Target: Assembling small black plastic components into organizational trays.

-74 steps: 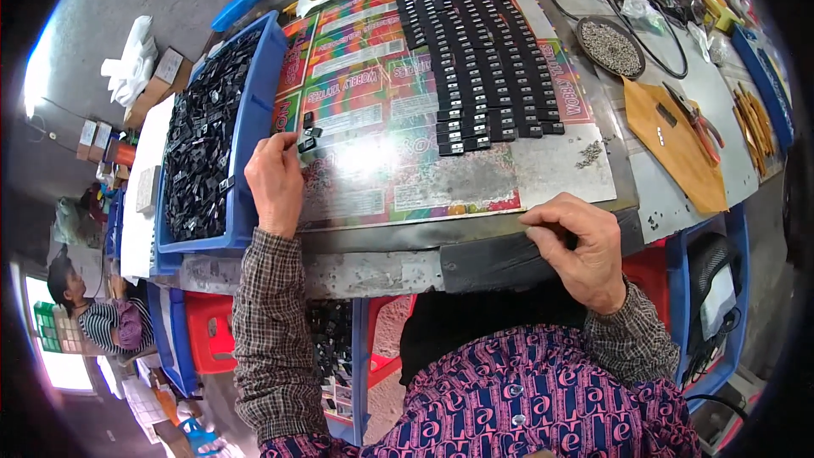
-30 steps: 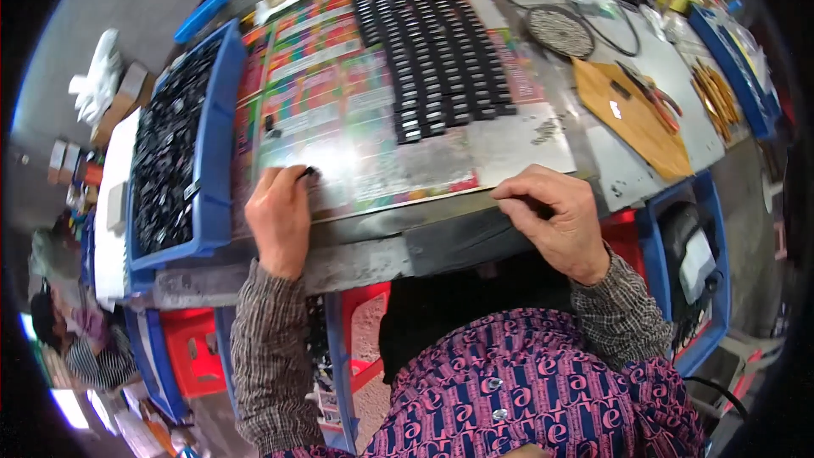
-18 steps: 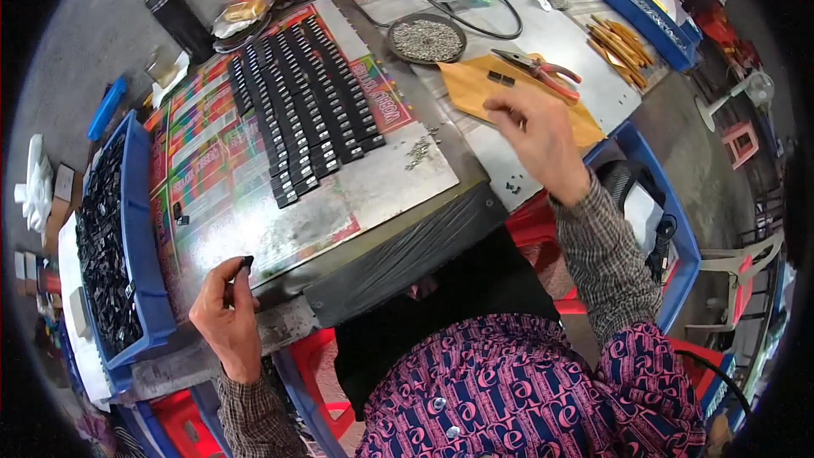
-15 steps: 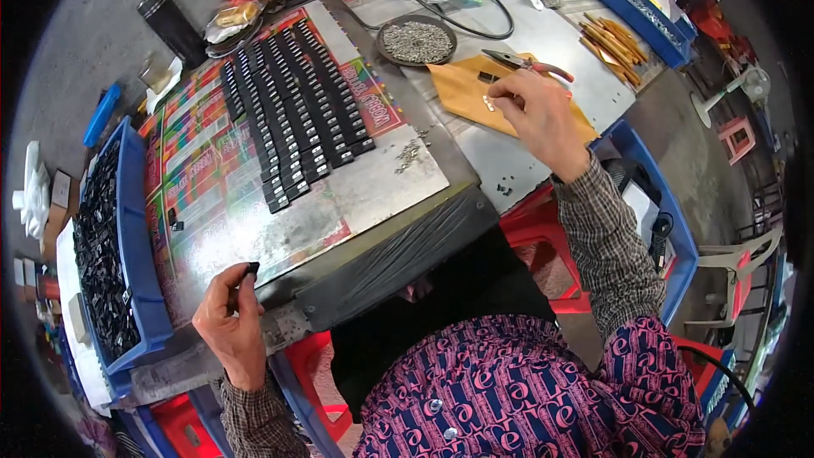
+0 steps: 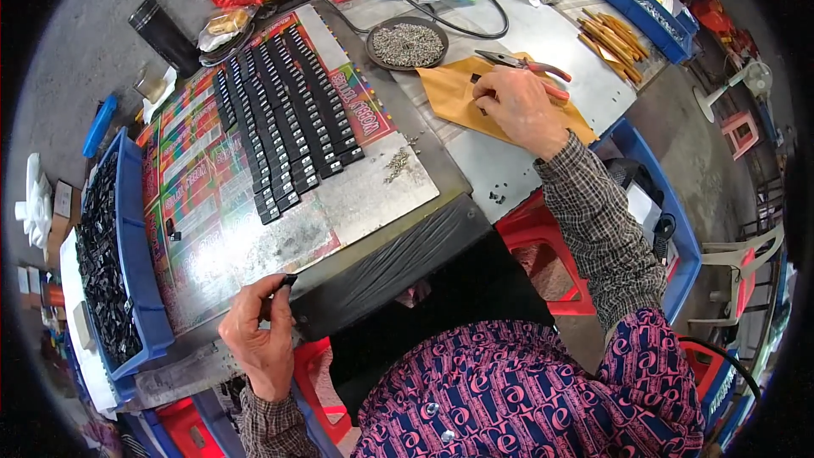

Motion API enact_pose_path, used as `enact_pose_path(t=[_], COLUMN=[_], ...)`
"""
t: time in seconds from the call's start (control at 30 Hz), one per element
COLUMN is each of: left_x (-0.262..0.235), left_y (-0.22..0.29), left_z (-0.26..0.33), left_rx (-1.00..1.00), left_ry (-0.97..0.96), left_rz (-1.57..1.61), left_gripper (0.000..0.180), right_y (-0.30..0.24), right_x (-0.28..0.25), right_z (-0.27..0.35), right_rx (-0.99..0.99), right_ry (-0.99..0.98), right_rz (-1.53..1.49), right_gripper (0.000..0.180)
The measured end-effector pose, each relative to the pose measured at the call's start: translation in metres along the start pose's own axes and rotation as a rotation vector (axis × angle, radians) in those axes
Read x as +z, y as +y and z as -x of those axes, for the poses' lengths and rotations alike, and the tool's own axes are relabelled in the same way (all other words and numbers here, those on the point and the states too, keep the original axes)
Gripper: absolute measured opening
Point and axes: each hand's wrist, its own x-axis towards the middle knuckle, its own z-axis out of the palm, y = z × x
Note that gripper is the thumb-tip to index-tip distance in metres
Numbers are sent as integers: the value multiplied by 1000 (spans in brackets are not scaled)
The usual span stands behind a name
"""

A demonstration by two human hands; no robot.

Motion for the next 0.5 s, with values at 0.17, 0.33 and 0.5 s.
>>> enact_pose_path(t=[0.17, 0.33, 0.5], left_x=[0, 5, 7], left_y=[1, 5, 6], left_z=[2, 3, 5], left_rx=[37, 24, 35], left_ry=[-51, -30, -12], left_rz=[3, 43, 92], left_gripper=[10, 9, 9], right_y=[4, 11, 12], right_x=[1, 2, -5], right_z=[-3, -11, -18], right_rx=[-47, -75, -43], right_ry=[11, -3, -135], right_rz=[-17, -19, 21], right_gripper=[12, 12, 17])
